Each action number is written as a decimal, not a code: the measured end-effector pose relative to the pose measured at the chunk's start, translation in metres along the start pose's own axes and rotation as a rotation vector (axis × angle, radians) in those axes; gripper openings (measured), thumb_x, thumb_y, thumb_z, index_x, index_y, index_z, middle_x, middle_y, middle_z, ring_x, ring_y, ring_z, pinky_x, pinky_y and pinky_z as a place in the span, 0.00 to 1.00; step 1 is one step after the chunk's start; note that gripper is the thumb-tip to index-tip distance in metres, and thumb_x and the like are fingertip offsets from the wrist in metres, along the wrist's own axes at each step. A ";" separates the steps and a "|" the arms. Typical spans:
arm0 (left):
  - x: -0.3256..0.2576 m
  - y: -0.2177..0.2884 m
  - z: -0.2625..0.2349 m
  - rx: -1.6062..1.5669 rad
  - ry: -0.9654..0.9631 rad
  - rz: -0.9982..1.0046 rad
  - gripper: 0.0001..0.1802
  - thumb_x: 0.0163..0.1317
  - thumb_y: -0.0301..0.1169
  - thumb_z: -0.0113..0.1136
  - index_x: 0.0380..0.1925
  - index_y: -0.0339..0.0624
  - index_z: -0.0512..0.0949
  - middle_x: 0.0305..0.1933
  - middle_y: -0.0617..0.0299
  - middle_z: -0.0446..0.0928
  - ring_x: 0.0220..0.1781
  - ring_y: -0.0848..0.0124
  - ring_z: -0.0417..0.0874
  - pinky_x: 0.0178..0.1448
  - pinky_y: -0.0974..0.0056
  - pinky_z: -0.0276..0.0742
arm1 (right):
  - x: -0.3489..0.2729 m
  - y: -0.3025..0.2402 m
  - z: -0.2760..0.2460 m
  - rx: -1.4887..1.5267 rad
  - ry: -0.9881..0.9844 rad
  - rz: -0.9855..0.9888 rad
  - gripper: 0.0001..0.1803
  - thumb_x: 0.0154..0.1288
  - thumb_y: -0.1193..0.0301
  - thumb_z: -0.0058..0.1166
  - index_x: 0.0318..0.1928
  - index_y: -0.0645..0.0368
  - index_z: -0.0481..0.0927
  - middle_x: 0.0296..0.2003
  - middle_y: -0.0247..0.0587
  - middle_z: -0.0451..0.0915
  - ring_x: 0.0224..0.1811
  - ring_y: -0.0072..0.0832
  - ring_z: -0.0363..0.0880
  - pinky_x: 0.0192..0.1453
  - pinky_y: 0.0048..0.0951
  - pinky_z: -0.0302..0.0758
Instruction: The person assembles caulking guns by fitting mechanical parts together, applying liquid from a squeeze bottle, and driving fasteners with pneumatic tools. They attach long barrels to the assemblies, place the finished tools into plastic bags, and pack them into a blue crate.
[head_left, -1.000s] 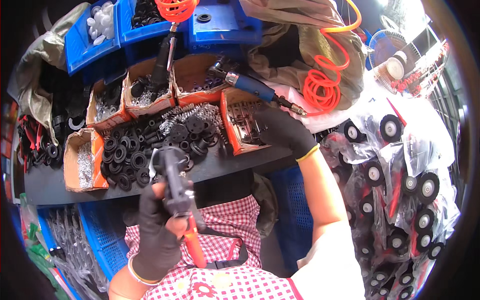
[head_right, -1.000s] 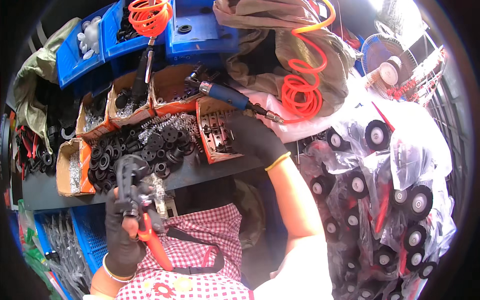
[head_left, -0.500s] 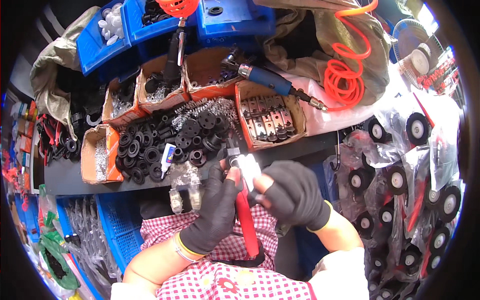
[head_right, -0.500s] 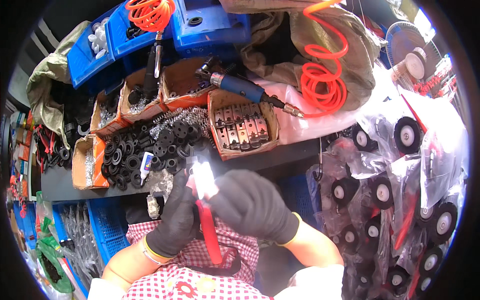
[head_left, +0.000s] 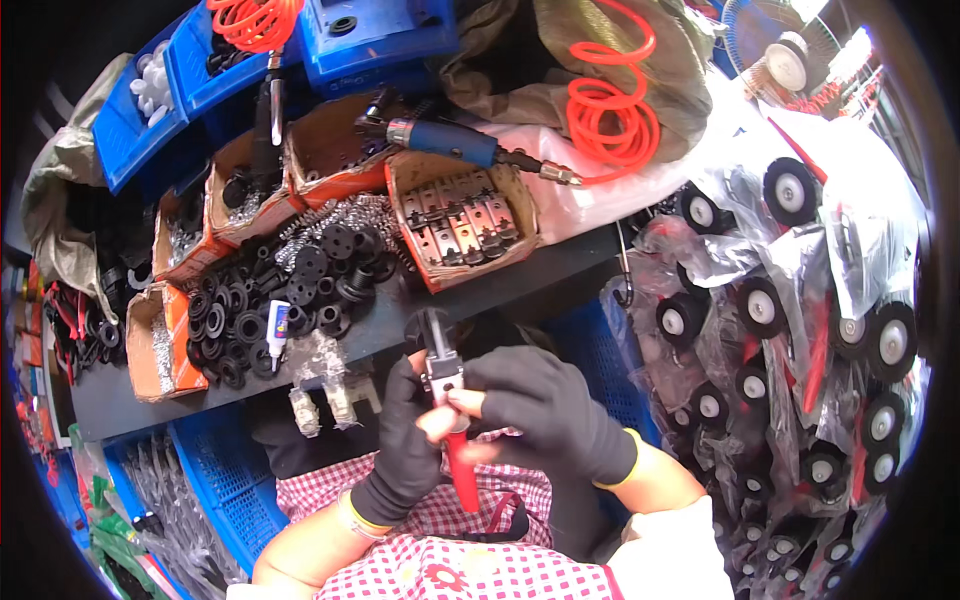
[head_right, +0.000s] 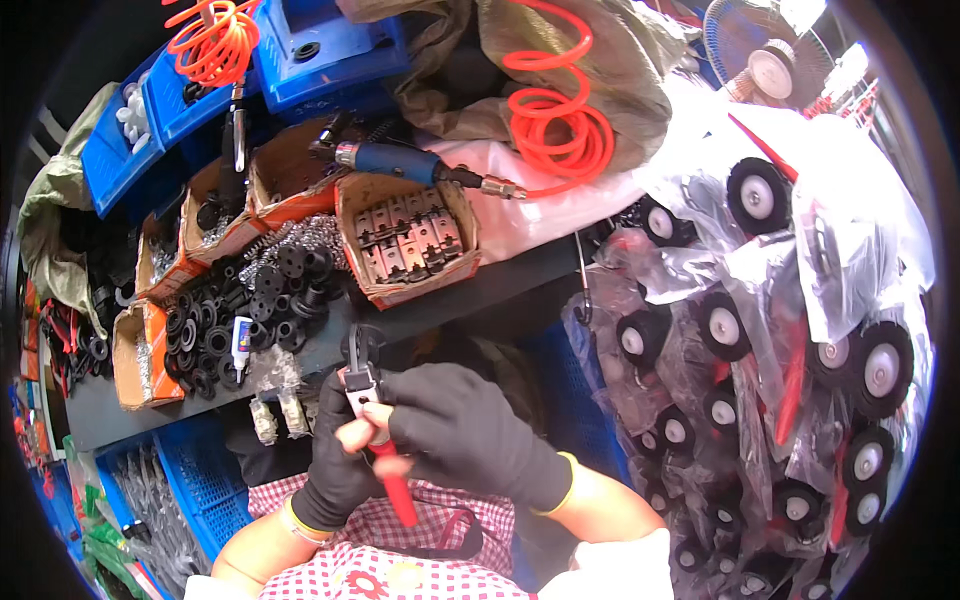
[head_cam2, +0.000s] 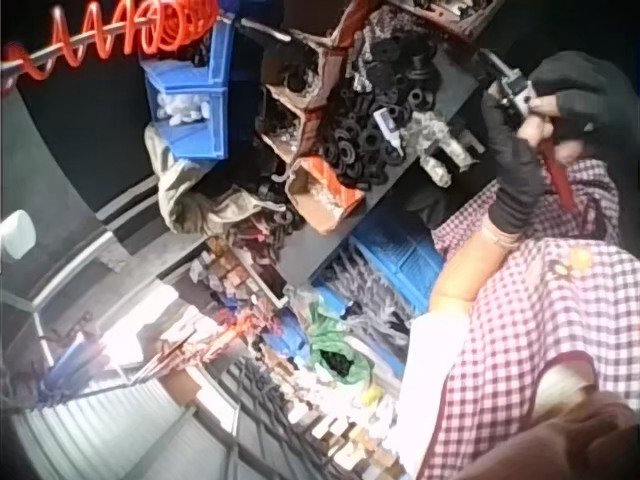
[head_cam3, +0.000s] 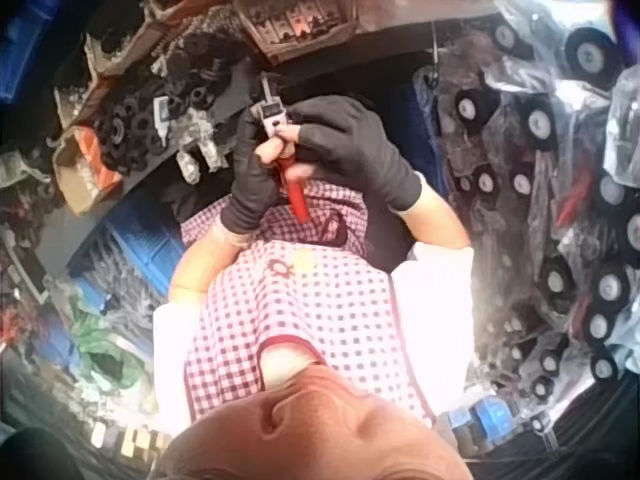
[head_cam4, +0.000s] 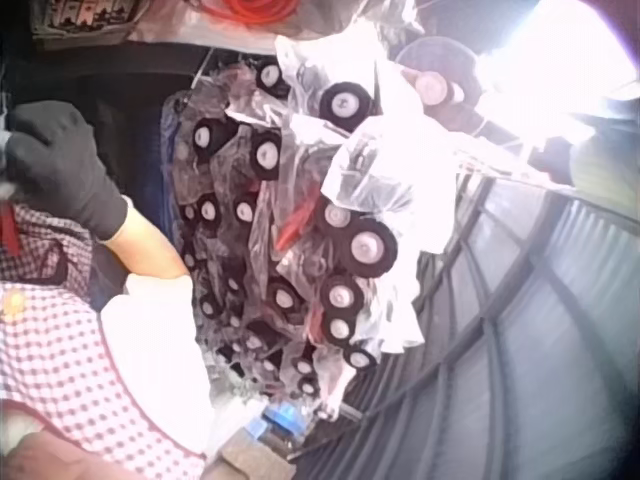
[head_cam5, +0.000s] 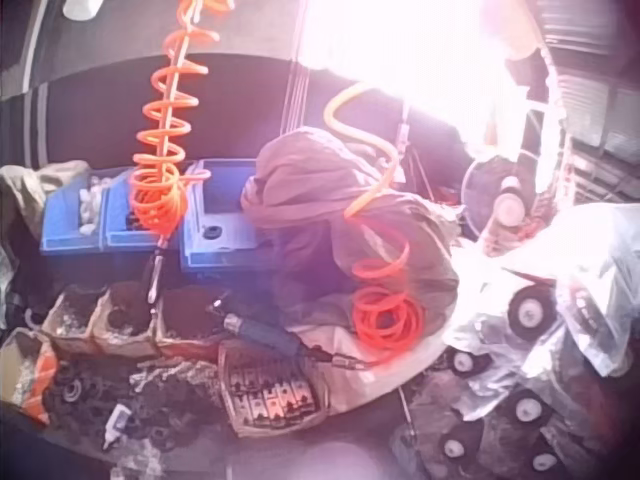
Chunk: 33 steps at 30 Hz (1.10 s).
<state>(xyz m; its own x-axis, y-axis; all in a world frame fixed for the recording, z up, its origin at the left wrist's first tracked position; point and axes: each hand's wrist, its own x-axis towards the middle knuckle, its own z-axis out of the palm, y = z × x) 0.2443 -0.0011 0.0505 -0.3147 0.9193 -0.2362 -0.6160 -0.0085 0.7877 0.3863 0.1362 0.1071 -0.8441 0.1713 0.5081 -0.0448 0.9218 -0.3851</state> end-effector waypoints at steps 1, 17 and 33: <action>-0.005 -0.001 -0.002 -0.102 0.043 -0.062 0.29 0.58 0.26 0.54 0.63 0.42 0.65 0.46 0.61 0.73 0.42 0.72 0.78 0.47 0.65 0.78 | 0.001 0.005 -0.003 0.355 -0.050 0.107 0.25 0.51 0.61 0.70 0.48 0.61 0.82 0.46 0.46 0.80 0.45 0.44 0.82 0.53 0.34 0.78; -0.042 0.007 0.034 0.255 -0.097 0.087 0.25 0.60 0.22 0.53 0.60 0.41 0.69 0.36 0.64 0.73 0.29 0.78 0.74 0.34 0.69 0.76 | -0.144 0.118 0.043 0.747 0.566 1.005 0.15 0.70 0.64 0.49 0.50 0.60 0.74 0.30 0.39 0.76 0.31 0.30 0.77 0.34 0.31 0.72; -0.014 0.069 0.031 0.407 0.062 0.369 0.16 0.66 0.33 0.55 0.52 0.45 0.70 0.32 0.69 0.72 0.26 0.81 0.73 0.26 0.73 0.73 | -0.183 -0.153 0.027 0.087 0.410 0.568 0.23 0.63 0.80 0.50 0.60 0.64 0.77 0.19 0.33 0.71 0.21 0.20 0.74 0.27 0.25 0.72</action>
<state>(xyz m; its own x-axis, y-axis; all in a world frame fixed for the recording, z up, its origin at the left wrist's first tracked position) 0.2287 -0.0023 0.1264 -0.5062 0.8593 0.0739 -0.1320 -0.1619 0.9779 0.5331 -0.0453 0.0527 -0.4813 0.7504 0.4529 0.2862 0.6230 -0.7280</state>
